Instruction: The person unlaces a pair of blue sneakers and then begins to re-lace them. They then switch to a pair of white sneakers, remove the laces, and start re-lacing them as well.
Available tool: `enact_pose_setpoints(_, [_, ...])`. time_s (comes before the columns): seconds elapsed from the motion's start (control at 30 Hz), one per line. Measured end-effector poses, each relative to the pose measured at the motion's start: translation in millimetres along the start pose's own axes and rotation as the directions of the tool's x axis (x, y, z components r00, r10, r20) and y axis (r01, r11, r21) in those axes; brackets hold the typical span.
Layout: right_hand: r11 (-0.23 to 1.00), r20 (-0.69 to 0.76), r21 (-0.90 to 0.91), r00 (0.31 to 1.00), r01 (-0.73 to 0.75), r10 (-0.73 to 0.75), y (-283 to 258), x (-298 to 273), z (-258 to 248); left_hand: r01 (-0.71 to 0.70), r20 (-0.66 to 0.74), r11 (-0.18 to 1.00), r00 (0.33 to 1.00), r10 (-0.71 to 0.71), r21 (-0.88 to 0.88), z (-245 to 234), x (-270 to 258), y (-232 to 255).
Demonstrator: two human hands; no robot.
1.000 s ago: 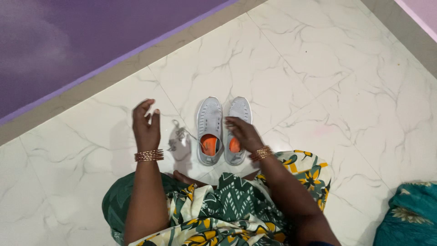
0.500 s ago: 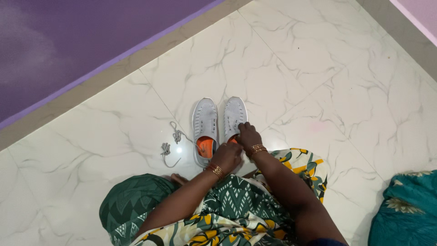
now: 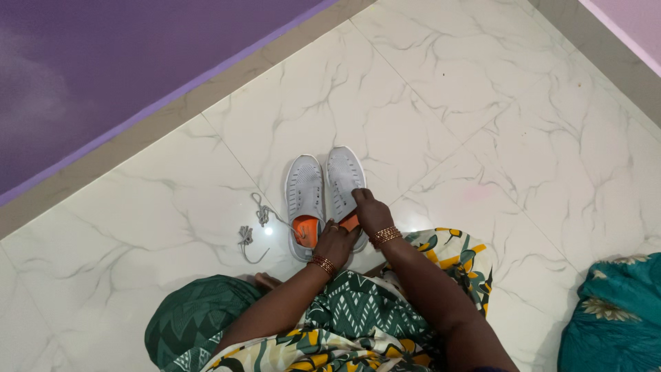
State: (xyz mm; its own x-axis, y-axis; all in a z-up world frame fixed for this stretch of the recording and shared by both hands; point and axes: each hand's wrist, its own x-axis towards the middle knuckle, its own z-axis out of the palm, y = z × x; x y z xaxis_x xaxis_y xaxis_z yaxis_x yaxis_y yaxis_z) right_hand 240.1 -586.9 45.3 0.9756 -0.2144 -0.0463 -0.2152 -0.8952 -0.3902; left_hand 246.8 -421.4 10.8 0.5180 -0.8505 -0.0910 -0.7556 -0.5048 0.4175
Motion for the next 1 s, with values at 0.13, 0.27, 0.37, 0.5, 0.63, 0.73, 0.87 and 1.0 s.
enact_pose_setpoints(0.13, [1.000, 0.028, -0.016, 0.999, -0.022, 0.022, 2.7, 7.8, 3.0, -0.004, -0.086, 0.999, 0.996, 0.002, -0.032, -14.4, -4.2, 5.1])
enact_pose_setpoints(0.27, [0.991, 0.075, 0.030, 0.989, -0.129, 0.127, 2.1, 12.2, -4.2, 0.050, -0.010, 0.964, 0.998, -0.054, -0.261, -30.4, -0.9, 8.1])
enact_pose_setpoints(0.37, [0.986, 0.144, 0.047, 0.978, -0.162, 0.154, 3.6, 10.3, -13.5, -0.003, -0.186, 0.932, 0.980, -0.069, -0.363, -45.3, 8.3, -9.1])
enact_pose_setpoints(0.5, [0.991, 0.149, 0.086, 0.985, -0.099, 0.085, 5.0, 8.3, -14.3, 0.118, -0.351, 0.782, 0.846, -0.402, -0.612, -72.5, 5.2, -84.6])
enact_pose_setpoints(0.63, [0.994, 0.003, 0.037, 0.994, 0.107, -0.107, 2.5, 7.8, -13.6, 0.308, -0.072, 0.822, 0.920, -0.386, -0.479, -86.1, -19.8, -155.9])
enact_pose_setpoints(0.73, [0.992, -0.095, 0.009, 0.988, 0.126, -0.125, 0.3, 5.9, -14.1, 0.466, 0.367, 0.882, 0.833, -0.414, -0.063, -63.7, -18.1, -157.8])
enact_pose_setpoints(0.87, [0.990, -0.138, 0.081, 0.985, 0.119, -0.107, -0.1, -3.1, -17.7, 0.596, 0.509, 0.791, 0.643, -0.572, 0.136, -56.1, -13.4, -150.7])
enact_pose_setpoints(1.0, [0.982, -0.145, 0.158, 0.986, 0.101, -0.079, 4.7, -8.1, -25.4, 0.698, 0.047, 0.673, 0.702, -0.711, -0.246, -100.1, -20.5, -156.0])
